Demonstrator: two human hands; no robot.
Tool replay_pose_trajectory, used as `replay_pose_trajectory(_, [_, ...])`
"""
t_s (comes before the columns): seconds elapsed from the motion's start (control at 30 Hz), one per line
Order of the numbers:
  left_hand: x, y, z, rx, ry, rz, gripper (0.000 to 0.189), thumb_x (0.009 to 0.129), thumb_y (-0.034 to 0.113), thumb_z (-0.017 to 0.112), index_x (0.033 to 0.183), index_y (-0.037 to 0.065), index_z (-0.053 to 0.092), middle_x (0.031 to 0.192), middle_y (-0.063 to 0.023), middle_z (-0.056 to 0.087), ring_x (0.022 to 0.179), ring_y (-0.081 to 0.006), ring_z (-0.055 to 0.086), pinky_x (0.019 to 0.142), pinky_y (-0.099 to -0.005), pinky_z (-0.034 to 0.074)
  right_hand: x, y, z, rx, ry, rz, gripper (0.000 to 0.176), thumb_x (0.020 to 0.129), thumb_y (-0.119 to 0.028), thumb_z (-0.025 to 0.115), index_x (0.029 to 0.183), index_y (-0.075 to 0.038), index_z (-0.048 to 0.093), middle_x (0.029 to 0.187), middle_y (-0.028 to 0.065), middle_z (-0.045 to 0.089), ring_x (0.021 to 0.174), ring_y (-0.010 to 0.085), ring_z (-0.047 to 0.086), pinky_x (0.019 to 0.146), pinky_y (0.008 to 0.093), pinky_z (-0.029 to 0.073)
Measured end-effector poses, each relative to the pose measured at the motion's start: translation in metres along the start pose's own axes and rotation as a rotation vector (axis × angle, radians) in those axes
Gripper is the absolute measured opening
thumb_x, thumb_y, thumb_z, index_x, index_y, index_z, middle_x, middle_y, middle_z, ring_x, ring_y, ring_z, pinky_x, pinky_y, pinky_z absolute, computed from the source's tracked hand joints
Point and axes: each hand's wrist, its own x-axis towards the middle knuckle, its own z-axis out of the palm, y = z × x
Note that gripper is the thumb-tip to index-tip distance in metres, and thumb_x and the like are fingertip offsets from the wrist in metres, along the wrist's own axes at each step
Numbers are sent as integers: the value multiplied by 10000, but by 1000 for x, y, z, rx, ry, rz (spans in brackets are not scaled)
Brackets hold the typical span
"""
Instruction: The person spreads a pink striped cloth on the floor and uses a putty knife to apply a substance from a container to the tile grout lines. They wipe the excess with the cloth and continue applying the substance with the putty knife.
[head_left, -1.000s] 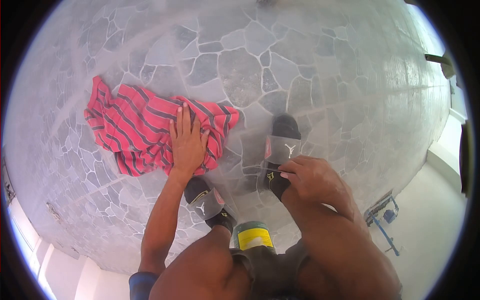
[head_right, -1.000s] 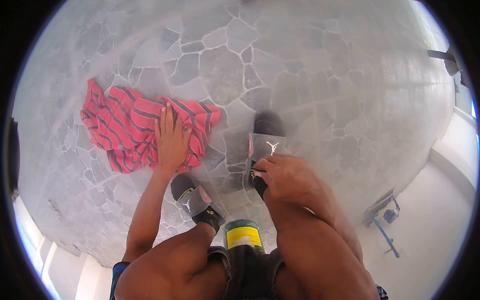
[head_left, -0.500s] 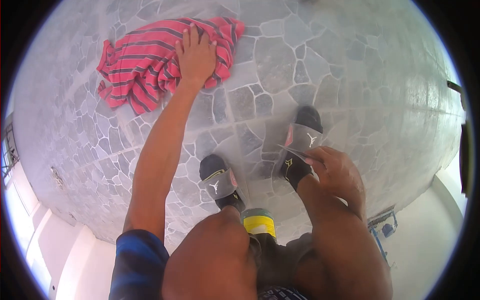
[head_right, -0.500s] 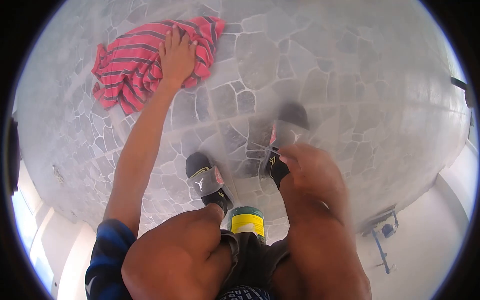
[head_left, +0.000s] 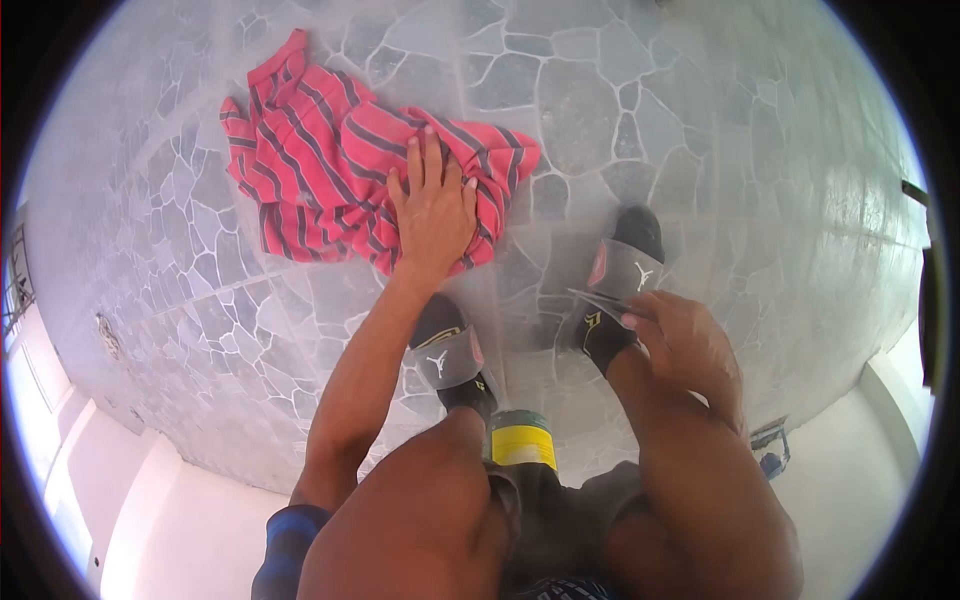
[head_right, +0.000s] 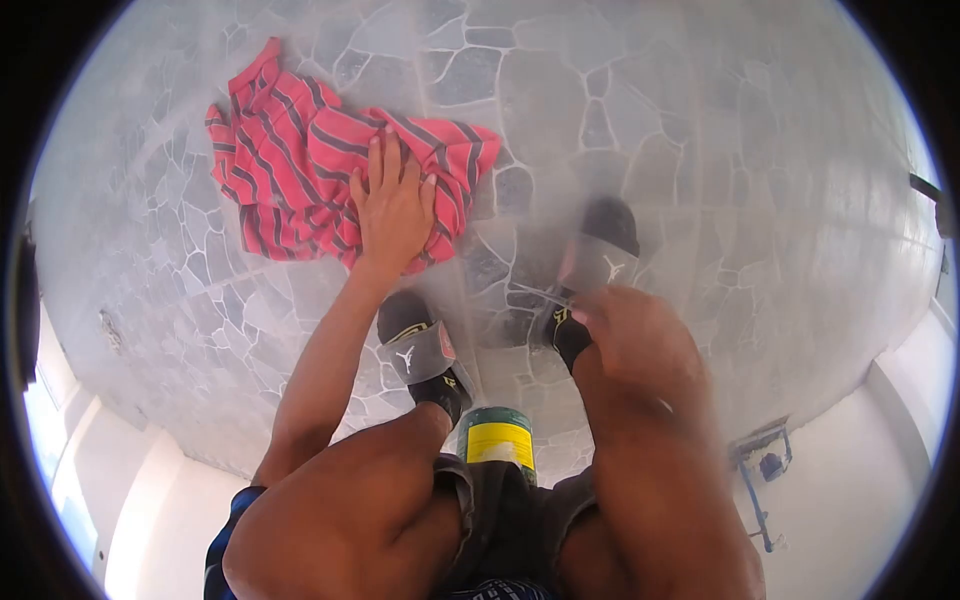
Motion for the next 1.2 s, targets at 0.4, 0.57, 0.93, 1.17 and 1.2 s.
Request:
replay_pose_trajectory(0.4, [-70, -137, -8, 15, 82, -176, 441, 996, 319, 485, 1328, 40, 562, 1567, -126, 370, 1449, -310, 338, 1163, -545, 242, 125, -42, 15, 208, 47, 193, 376, 937, -298, 587, 1107, 34, 640, 857, 201, 694, 821, 340, 679, 763, 409, 513])
replay_pose_trajectory(0.57, [-83, -150, -1, -81, 163, -238, 452, 1004, 310, 415, 1349, 48, 542, 1566, -121, 373, 1458, -302, 324, 1183, -512, 198, 181, -25, 67, 147, 69, 123, 468, 905, -354, 593, 1125, 58, 629, 914, 241, 687, 913, 365, 680, 824, 443, 504])
replay_pose_trajectory(0.93, [-85, -157, -2, -98, 178, -238, 437, 971, 264, 425, 1339, 65, 551, 1547, -111, 397, 1445, -295, 340, 1185, -500, 195, 199, -31, 100, 223, 277, 139, 471, 898, -348, 637, 1162, 42, 639, 993, 237, 705, 978, 371, 684, 857, 423, 505])
replay_pose_trajectory(1.17, [-85, -158, -5, -118, 177, -245, 433, 948, 251, 460, 1335, 86, 560, 1545, -108, 396, 1444, -293, 338, 1183, -505, 208, 206, -27, 111, 209, 359, 112, 435, 904, -319, 634, 1163, 31, 644, 1045, 242, 702, 1005, 384, 677, 870, 424, 504])
replay_pose_trajectory(1.2, [-85, -157, -6, -130, 186, -247, 431, 945, 249, 464, 1333, 87, 562, 1544, -107, 398, 1443, -293, 340, 1183, -505, 210, 206, -32, 110, 208, 356, 119, 428, 903, -311, 635, 1162, 30, 644, 1046, 245, 701, 1009, 388, 675, 873, 425, 503])
